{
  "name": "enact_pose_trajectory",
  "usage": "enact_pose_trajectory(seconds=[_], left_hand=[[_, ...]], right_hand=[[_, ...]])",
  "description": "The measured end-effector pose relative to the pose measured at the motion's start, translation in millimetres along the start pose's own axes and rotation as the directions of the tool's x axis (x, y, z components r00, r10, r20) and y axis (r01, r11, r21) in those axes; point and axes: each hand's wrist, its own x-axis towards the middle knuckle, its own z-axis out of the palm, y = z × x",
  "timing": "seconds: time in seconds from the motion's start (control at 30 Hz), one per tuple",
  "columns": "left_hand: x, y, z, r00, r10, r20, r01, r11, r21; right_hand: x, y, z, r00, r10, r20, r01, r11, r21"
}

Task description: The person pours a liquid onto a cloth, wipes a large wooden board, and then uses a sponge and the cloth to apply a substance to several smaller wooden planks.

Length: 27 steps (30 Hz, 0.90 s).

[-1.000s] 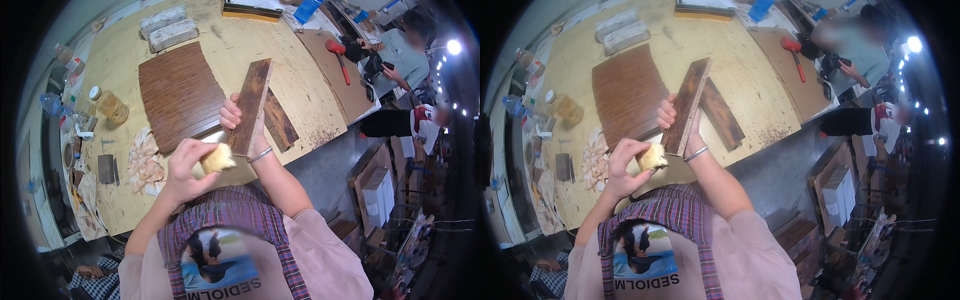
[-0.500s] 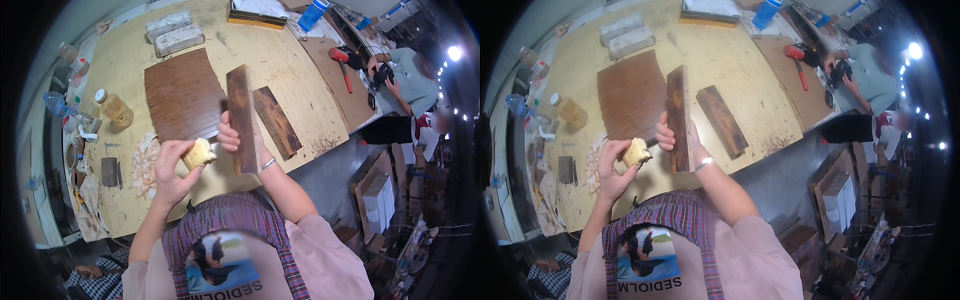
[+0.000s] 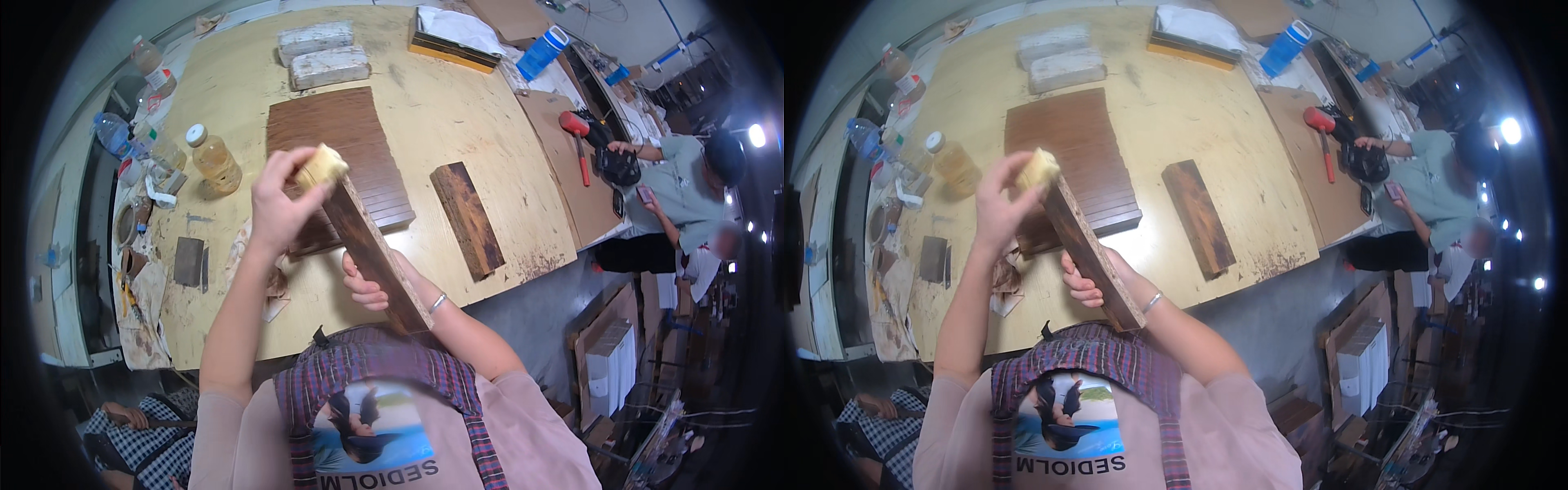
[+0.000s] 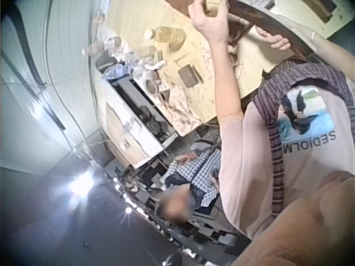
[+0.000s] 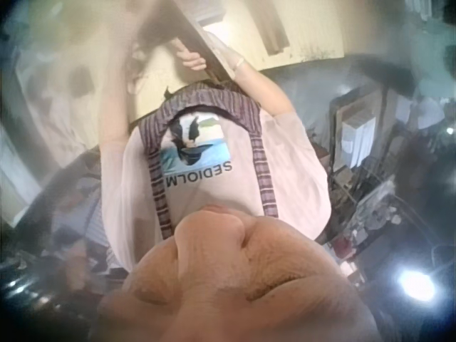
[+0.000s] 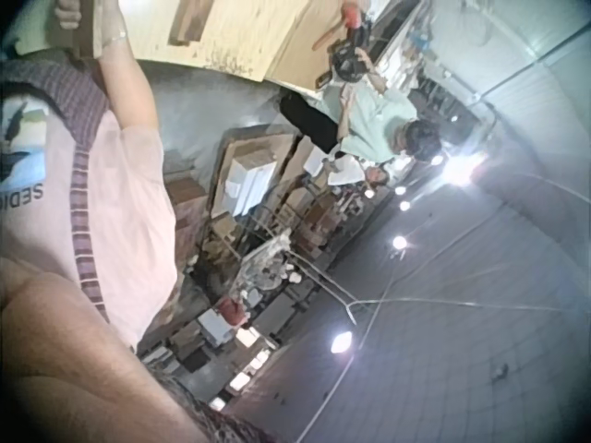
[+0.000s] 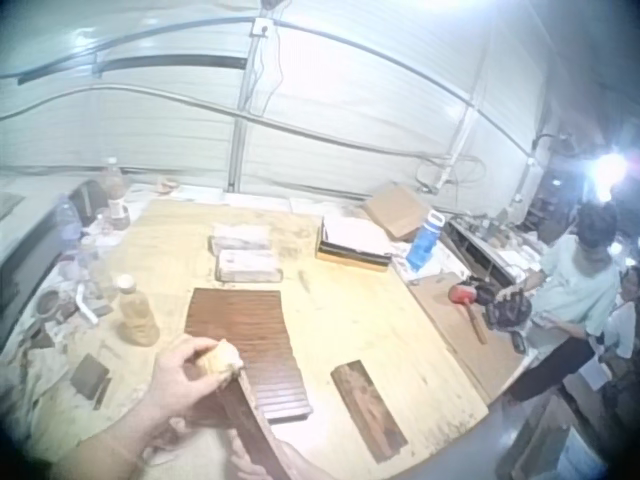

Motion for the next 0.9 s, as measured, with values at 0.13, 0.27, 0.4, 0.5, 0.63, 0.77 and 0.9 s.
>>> enact_pose_trajectory(seconds=[0.13,0.27,0.4,0.5,0.63,0.77,0.9], left_hand=[[1.5,-15.3,-14.5,0.921,-0.388,0.018,0.358,0.828,-0.431],[-16.7,-26.9,-13.7,0.945,-0.314,0.095,0.323,0.835,-0.447],[-35.9,-51.2,-24.0,0.925,-0.378,-0.042,0.33,0.853,-0.405],[-65.0,-75.6,-61.7,0.856,-0.513,-0.061,0.364,0.684,-0.632],[-119.7,-123.5,-154.2,0.547,-0.728,-0.412,0.292,0.627,-0.722],[-179.1,-183.1,-244.4,0.366,-0.632,-0.683,0.442,0.764,-0.469],[-208.6,-223.5,-278.1,0.426,-0.486,-0.763,0.576,0.796,-0.186]], right_hand=[[-2.1,5.4,4.3,0.998,0.042,0.039,-0.041,0.998,-0.039],[-5.6,7.0,2.8,0.999,0.038,-0.006,-0.039,0.998,-0.044],[-3.2,2.9,-5.9,0.994,0.096,-0.05,-0.099,0.994,-0.052],[-7.7,-6.5,-11.3,0.994,0.05,0.099,-0.045,0.998,-0.052],[-27.2,-14.2,-12.8,0.93,-0.143,-0.338,0.029,0.946,-0.322],[-32.6,-12.7,-11.8,0.703,-0.382,-0.601,0.04,0.864,-0.502],[-24.3,-14.9,-12.1,0.581,-0.553,-0.597,0.091,0.773,-0.628]])
